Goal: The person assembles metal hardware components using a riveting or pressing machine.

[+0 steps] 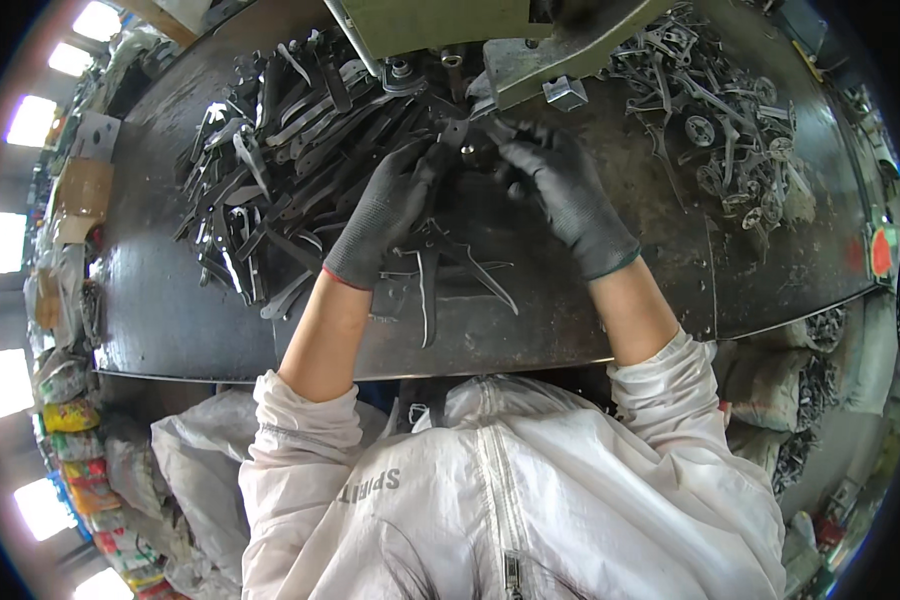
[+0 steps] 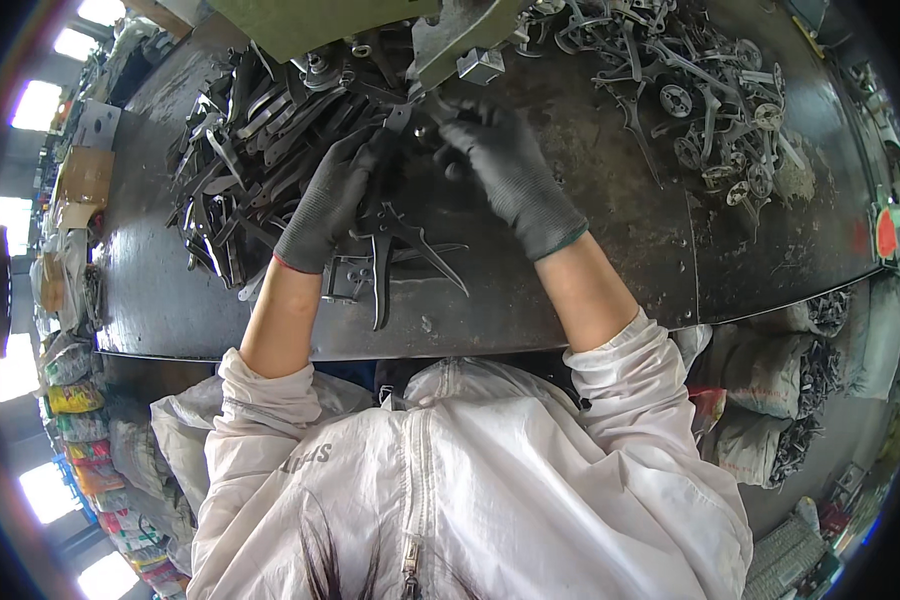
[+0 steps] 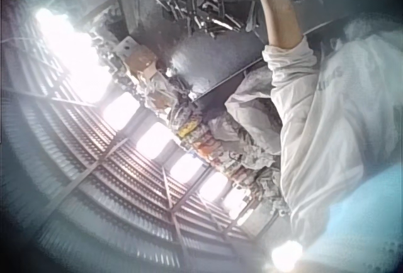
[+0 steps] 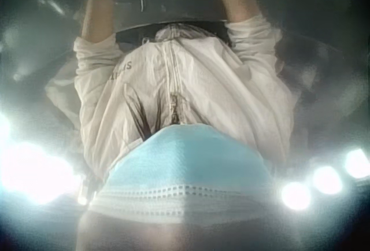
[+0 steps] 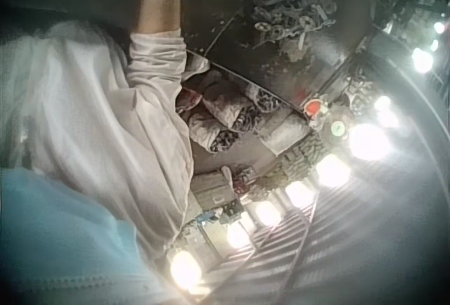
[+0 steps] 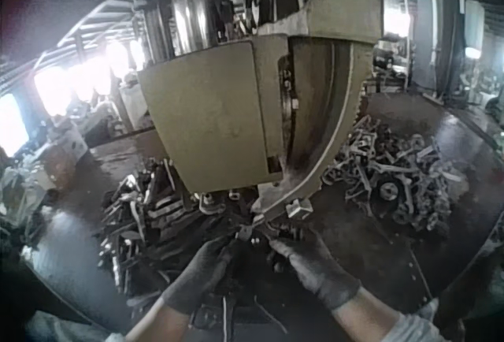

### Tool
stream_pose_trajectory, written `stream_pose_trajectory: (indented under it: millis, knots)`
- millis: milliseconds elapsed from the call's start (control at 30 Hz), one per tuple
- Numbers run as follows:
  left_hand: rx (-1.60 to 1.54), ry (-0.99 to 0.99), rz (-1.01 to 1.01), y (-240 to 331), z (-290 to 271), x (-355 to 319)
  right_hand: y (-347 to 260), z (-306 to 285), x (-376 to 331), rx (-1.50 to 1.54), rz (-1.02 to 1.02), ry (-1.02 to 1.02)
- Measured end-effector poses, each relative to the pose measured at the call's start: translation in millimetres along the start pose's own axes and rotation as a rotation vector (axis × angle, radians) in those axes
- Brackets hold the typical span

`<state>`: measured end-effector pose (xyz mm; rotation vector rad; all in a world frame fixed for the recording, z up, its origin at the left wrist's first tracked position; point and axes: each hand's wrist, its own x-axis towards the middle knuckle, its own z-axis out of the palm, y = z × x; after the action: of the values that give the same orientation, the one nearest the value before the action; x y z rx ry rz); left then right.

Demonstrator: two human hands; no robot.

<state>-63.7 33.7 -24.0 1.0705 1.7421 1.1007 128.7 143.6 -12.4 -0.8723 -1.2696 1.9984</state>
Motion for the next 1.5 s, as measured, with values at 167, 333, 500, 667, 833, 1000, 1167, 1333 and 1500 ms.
stream_pose_trajectory:
  millis: [167,333,500,667,833,1000,1167,1333,1500]
  knots:
    - [-0.053,-0.026,0.103,21,0,-6,18,4,7,-0.233,-0.071,0.000]
    - [-0.001,-0.142,0.015,31,-7,1,27,2,11,-0.224,-0.121,-0.050]
    - [0.070,-0.110,-0.060,8,-11,13,7,16,2,-0.194,0.015,-0.030]
    - [0.111,-0.134,-0.089,13,-4,14,17,-3,10,-0.396,-0.106,-0.050]
    - [0.243,-0.040,0.112,-2,2,21,29,-2,21,-0.459,-0.151,-0.006]
    - [0.306,-0.055,0.123,7,8,19,38,-12,31,-0.569,-0.052,0.020]
    - [1.536,0.025,1.131,-51,-30,39,37,-6,30,-0.600,-0.030,-0.042]
    - [0.481,0.083,0.260,2,-30,11,38,-8,18,-0.308,0.112,-0.005]
    - [1.029,0.265,0.092,1,-66,1,31,8,10,-0.268,0.180,0.012]
